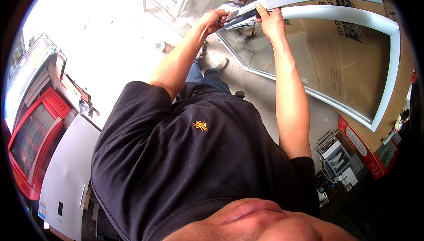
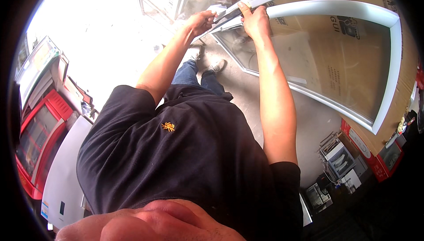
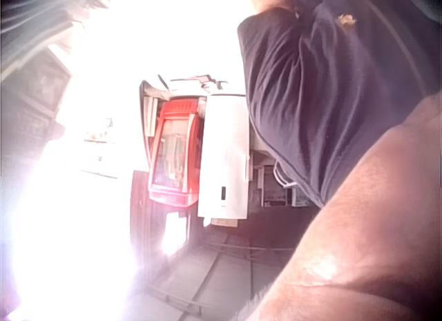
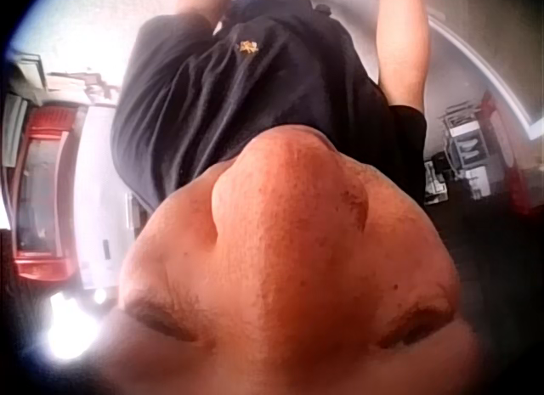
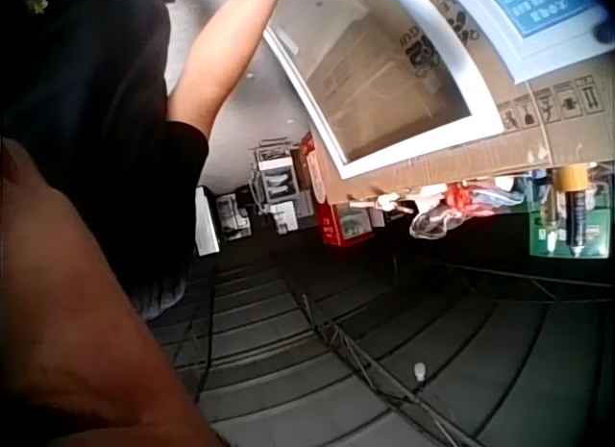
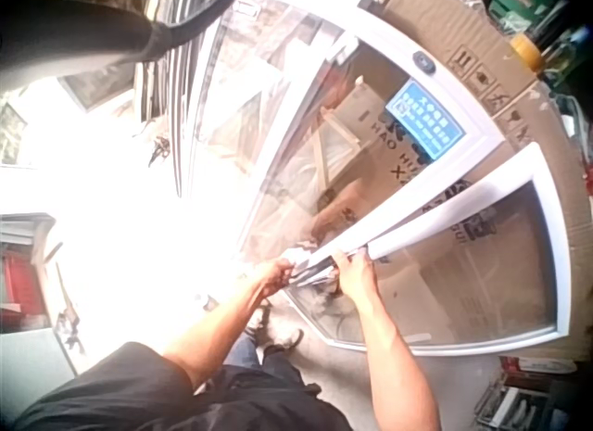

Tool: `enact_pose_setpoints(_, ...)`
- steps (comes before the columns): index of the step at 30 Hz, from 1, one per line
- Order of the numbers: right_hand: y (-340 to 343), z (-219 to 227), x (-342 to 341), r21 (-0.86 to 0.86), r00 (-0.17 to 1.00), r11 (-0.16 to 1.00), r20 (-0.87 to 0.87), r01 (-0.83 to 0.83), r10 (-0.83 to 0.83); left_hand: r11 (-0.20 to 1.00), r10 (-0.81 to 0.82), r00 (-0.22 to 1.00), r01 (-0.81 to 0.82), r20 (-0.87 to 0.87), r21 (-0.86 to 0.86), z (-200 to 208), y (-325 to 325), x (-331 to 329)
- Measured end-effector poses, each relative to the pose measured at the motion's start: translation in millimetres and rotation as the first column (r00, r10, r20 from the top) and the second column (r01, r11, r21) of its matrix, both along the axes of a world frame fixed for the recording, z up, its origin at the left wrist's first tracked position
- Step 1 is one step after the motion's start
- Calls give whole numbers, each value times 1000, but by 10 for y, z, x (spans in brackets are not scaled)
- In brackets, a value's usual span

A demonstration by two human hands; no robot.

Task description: The person peels protective tape from a refrigerator glass door frame and then cleans the glass surface with a paper towel.

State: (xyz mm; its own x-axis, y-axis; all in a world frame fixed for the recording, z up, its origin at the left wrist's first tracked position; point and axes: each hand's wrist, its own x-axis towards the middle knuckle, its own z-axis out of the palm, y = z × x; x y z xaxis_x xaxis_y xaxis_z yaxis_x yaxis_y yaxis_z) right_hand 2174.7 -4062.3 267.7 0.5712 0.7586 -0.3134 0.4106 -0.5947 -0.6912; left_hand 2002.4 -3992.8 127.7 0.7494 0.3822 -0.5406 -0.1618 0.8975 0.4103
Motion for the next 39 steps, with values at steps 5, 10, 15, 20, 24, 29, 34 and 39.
enact_pose_setpoints(5,0,1,1,19,1000,1000,-2,-13,13,1000,-3,1000,3,-4,16,-68,-14,-1)
enact_pose_setpoints(10,7,19,-22,6,1000,1000,-27,7,-7,997,-35,998,38,-49,62,-64,5,-12)
enact_pose_setpoints(15,-5,8,-27,25,999,999,-20,27,-26,989,-121,985,131,-122,76,29,112,0)
enact_pose_setpoints(20,4,83,-65,39,998,999,-55,30,-28,992,-121,989,123,-88,9,12,145,29)
enact_pose_setpoints(24,-13,37,-35,49,1000,999,-20,7,-6,998,-65,991,67,-114,9,26,140,36)
enact_pose_setpoints(29,-8,10,-11,-15,1000,1000,3,7,-7,969,116,957,-51,-266,241,86,82,95)
enact_pose_setpoints(34,-13,-20,-4,4,1000,1000,-7,13,-13,897,313,902,-178,-298,404,137,2,202)
enact_pose_setpoints(39,-16,10,-21,38,1000,999,-20,5,-5,891,267,942,-161,-204,424,85,10,188)
